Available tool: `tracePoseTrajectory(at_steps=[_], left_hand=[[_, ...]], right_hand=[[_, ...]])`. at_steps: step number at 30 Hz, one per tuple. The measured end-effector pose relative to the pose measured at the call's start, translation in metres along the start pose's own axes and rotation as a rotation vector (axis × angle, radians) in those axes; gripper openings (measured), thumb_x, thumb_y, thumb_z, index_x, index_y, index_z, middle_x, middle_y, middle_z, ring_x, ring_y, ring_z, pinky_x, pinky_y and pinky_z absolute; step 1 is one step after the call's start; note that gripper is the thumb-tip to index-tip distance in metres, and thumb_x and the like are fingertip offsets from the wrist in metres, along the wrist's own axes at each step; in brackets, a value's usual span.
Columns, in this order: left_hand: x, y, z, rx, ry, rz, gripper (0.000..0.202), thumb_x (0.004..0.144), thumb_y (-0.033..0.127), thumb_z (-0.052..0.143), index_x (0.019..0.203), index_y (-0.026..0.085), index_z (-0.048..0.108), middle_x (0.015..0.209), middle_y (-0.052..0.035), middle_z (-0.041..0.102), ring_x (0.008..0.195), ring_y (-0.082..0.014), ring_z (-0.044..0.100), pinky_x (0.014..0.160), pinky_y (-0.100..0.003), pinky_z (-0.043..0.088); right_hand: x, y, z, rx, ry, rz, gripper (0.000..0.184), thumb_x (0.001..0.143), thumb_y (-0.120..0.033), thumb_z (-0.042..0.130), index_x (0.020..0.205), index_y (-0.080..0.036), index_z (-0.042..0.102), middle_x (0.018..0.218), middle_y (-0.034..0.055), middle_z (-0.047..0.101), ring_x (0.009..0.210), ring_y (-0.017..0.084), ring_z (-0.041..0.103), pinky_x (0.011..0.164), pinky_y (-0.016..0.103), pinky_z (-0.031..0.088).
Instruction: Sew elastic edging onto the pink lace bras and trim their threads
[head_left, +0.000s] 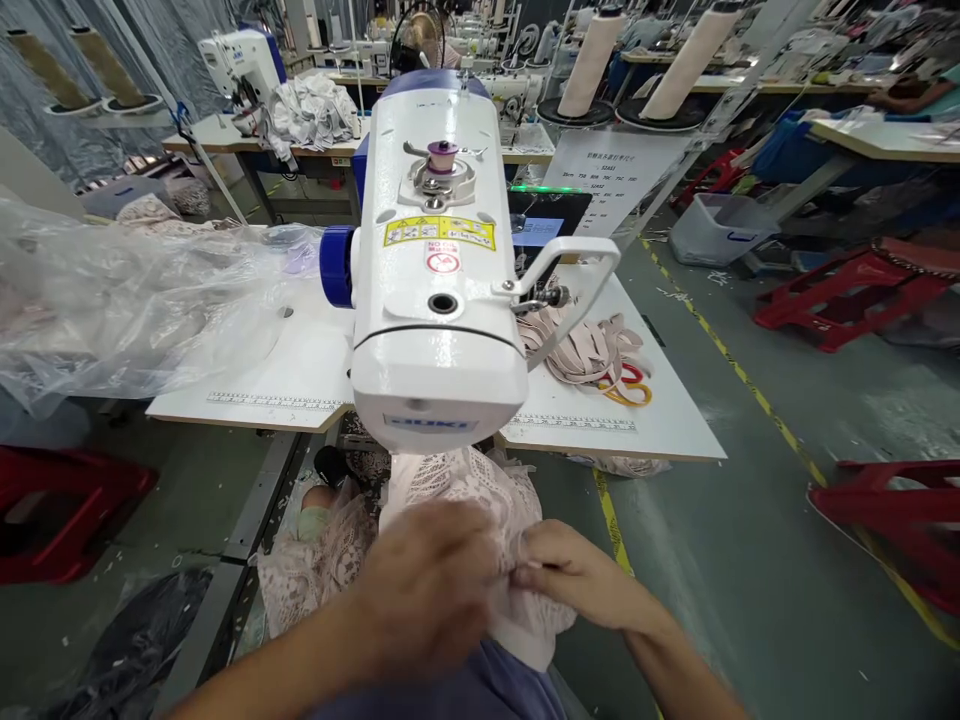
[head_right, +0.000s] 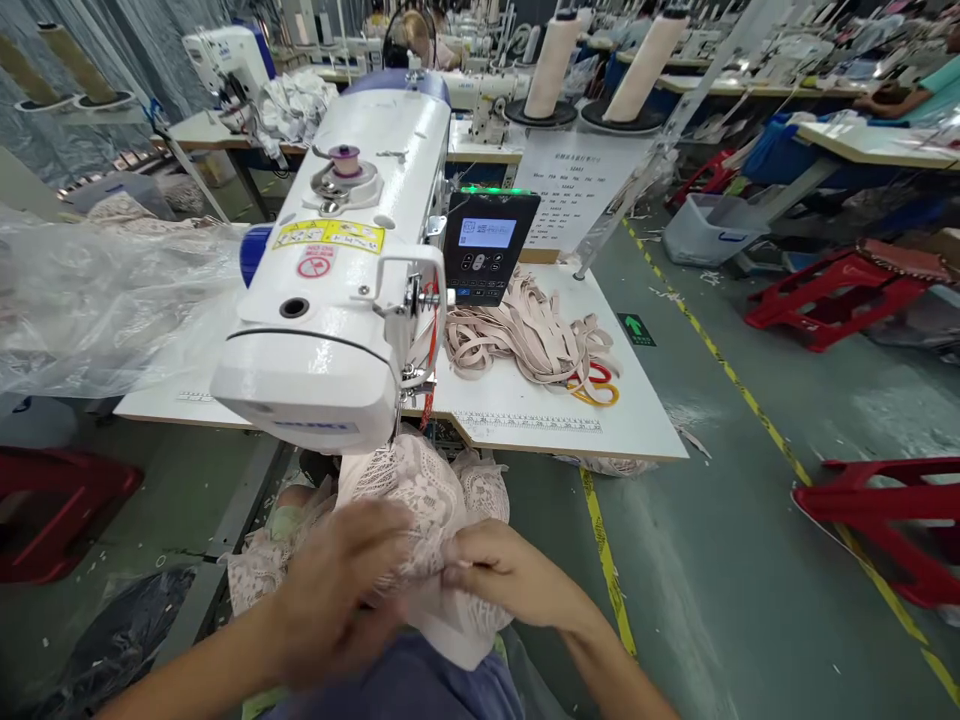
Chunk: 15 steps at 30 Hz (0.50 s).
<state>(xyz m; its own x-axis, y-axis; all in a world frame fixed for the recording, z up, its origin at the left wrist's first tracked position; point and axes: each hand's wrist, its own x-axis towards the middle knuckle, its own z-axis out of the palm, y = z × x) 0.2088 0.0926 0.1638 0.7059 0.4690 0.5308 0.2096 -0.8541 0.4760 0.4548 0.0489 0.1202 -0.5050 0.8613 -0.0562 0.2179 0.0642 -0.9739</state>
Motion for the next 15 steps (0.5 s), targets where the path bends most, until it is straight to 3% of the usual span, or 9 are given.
tracePoseTrajectory(at_steps=[2,3,5,7,8,11,15], left_hand=[[0.010,0.011,0.006,-0.069,-0.197,0.109,0.061,0.091,0.036,0.059,0.143,0.016,0.036,0.137,-0.0193,0.059,0.132,-0.0301,0.050,0.113,-0.046,0.037],[0.013,0.013,0.008,-0.098,-0.316,0.079,0.068,0.088,0.043,0.063,0.144,0.016,0.037,0.135,-0.0189,0.060,0.128,-0.0317,0.054,0.111,-0.046,0.039],[0.015,0.008,0.010,-0.139,-0.527,-0.110,0.065,0.080,0.050,0.071,0.133,0.017,0.051,0.112,-0.0136,0.072,0.100,-0.0297,0.067,0.092,-0.040,0.050],[0.012,-0.003,0.009,-0.189,-0.647,-0.338,0.034,0.080,0.042,0.073,0.104,0.020,0.066,0.076,-0.0019,0.069,0.067,-0.0196,0.063,0.063,-0.028,0.046],[0.009,-0.009,0.007,-0.203,-0.660,-0.427,0.018,0.082,0.036,0.071,0.088,0.020,0.066,0.064,0.0020,0.061,0.056,-0.0150,0.056,0.054,-0.025,0.037],[0.001,-0.022,0.001,-0.218,-0.558,-0.512,0.030,0.091,0.028,0.056,0.064,0.018,0.050,0.051,0.0055,0.039,0.046,-0.0088,0.038,0.049,-0.024,0.020],[0.004,-0.030,-0.008,-0.146,-0.435,-0.514,0.039,0.096,0.029,0.044,0.060,0.019,0.034,0.050,0.0059,0.026,0.045,-0.0084,0.028,0.049,-0.026,0.016]], right_hand=[[0.006,-0.028,0.001,-0.101,-0.129,-0.074,0.033,0.098,-0.041,0.051,0.085,-0.022,0.075,0.073,0.0019,0.068,0.069,0.017,0.061,0.073,0.029,0.050],[0.008,-0.041,0.003,-0.141,-0.204,-0.082,0.028,0.098,-0.037,0.052,0.091,-0.024,0.076,0.082,0.0021,0.072,0.077,0.018,0.064,0.079,0.029,0.050],[0.012,-0.059,0.007,-0.222,-0.310,-0.041,0.023,0.098,-0.031,0.052,0.097,-0.026,0.075,0.091,0.0013,0.075,0.086,0.018,0.066,0.081,0.027,0.049],[0.015,-0.066,0.010,-0.288,-0.281,0.044,0.023,0.100,-0.027,0.049,0.101,-0.026,0.072,0.091,0.0005,0.074,0.082,0.017,0.067,0.075,0.026,0.047],[0.016,-0.066,0.011,-0.306,-0.218,0.094,0.022,0.101,-0.026,0.047,0.106,-0.025,0.068,0.088,0.0004,0.073,0.078,0.016,0.066,0.072,0.025,0.046],[0.023,-0.057,0.010,-0.287,-0.043,0.190,0.020,0.099,-0.028,0.051,0.116,-0.022,0.058,0.078,-0.0010,0.069,0.070,0.016,0.062,0.066,0.025,0.042],[0.043,-0.046,0.004,-0.288,0.063,0.142,0.017,0.095,-0.032,0.058,0.085,-0.022,0.068,0.074,0.0009,0.066,0.072,0.017,0.059,0.064,0.025,0.040]])
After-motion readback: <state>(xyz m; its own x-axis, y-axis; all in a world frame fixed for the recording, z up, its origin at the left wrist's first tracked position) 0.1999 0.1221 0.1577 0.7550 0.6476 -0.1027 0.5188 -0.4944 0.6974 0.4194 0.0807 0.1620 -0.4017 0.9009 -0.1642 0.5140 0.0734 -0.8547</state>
